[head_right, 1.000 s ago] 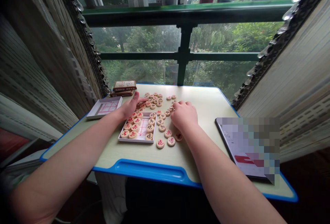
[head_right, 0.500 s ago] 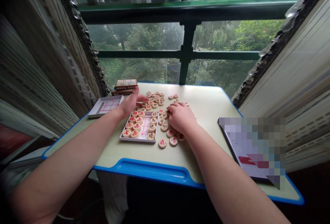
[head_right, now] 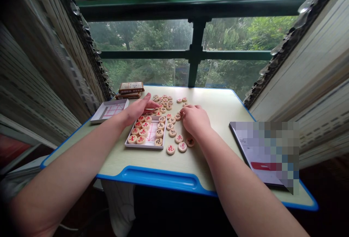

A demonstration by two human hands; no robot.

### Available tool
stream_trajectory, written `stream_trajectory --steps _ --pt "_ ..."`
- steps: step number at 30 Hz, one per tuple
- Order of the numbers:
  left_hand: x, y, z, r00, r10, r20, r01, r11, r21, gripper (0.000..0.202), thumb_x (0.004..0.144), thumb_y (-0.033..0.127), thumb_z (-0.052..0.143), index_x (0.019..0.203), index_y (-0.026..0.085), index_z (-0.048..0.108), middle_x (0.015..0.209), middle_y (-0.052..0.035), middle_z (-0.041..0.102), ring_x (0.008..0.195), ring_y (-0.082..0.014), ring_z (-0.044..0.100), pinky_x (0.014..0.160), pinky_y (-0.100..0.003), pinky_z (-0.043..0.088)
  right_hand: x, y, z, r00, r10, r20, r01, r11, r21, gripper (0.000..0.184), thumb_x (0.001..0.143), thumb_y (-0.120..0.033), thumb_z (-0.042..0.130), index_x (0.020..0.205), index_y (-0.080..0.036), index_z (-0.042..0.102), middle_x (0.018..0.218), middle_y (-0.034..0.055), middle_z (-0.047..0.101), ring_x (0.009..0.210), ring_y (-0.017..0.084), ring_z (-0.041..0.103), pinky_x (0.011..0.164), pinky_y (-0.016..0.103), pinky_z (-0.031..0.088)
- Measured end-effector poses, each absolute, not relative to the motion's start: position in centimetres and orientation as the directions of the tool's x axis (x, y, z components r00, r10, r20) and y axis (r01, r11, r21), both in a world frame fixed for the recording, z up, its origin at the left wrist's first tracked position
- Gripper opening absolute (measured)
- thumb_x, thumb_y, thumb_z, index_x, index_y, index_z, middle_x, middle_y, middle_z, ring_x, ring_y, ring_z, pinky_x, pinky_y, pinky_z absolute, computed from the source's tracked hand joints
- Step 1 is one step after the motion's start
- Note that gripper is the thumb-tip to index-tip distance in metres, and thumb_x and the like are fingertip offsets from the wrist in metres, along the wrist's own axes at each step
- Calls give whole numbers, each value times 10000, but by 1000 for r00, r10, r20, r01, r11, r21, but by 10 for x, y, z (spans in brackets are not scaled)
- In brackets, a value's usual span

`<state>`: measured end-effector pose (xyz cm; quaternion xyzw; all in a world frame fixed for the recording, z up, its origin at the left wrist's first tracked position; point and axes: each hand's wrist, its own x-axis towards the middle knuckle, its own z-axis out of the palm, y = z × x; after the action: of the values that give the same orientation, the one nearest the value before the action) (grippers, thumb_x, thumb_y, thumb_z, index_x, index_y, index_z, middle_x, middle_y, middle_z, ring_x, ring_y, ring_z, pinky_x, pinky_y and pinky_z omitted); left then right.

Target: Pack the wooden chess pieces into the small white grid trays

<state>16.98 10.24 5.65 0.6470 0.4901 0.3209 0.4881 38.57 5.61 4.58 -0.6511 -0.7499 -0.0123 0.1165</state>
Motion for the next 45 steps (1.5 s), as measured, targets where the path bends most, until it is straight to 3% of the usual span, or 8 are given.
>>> stream_trajectory --steps 5,9,15,22,28,33,38,45 --pt "169 103 56 327 942 -83 258 -4 966 686 788 730 366 894 157 729 1118 -120 690 1110 -257 585 961 -363 436 384 56 44 -276 945 177 941 303 -151 417 848 -111 408 1161 -214 664 1247 20 623 1128 232 484 938 317 375" --pt "168 104 56 315 945 -85 258 1 966 684 799 717 353 893 153 729 1113 -119 691 1067 -242 605 932 -349 447 383 55 44 -262 950 170 948 286 -140 411 832 -95 417 1136 -211 669 1197 29 645 1073 235 500 912 315 384" --pt "166 106 55 280 956 -81 532 -84 842 695 788 724 350 928 158 728 1147 -106 679 1054 -256 600 892 -337 449 384 56 44 -259 952 165 954 279 -112 340 850 -167 461 1129 -213 649 1198 56 625 1037 252 494 904 331 380" --pt "163 109 54 252 967 -45 763 -170 623 710 833 690 247 929 188 739 1075 -84 707 1027 -265 606 864 -306 442 383 58 44 -220 951 216 959 251 -131 227 858 -209 489 1008 -210 659 1016 47 698 982 244 508 842 319 397" --pt "161 110 55 290 957 -11 800 -236 552 723 843 679 232 943 177 743 972 -90 727 977 -255 622 841 -288 437 374 46 62 -141 949 281 914 234 -331 178 824 -326 553 895 -201 658 914 44 689 854 204 561 716 293 412" --pt "156 115 51 245 967 64 839 -245 487 750 824 706 235 847 154 742 842 -113 725 839 -248 638 736 -297 436 367 36 69 -254 938 235 817 338 -467 190 780 -320 606 905 -189 663 903 37 680 787 162 587 673 269 421" --pt "154 114 50 231 964 131 899 -263 350 664 776 723 343 735 173 713 680 -93 688 658 -225 595 615 -308 401 359 23 76 -516 843 150 681 510 -526 149 769 -272 635 889 -207 694 879 19 677 783 147 593 712 259 441" --pt "155 113 52 233 966 116 900 -259 352 636 786 699 360 718 179 721 647 -98 669 640 -236 600 597 -325 401 351 13 83 -665 746 23 641 587 -495 122 736 -186 662 844 -208 713 892 8 658 777 136 589 707 242 440"
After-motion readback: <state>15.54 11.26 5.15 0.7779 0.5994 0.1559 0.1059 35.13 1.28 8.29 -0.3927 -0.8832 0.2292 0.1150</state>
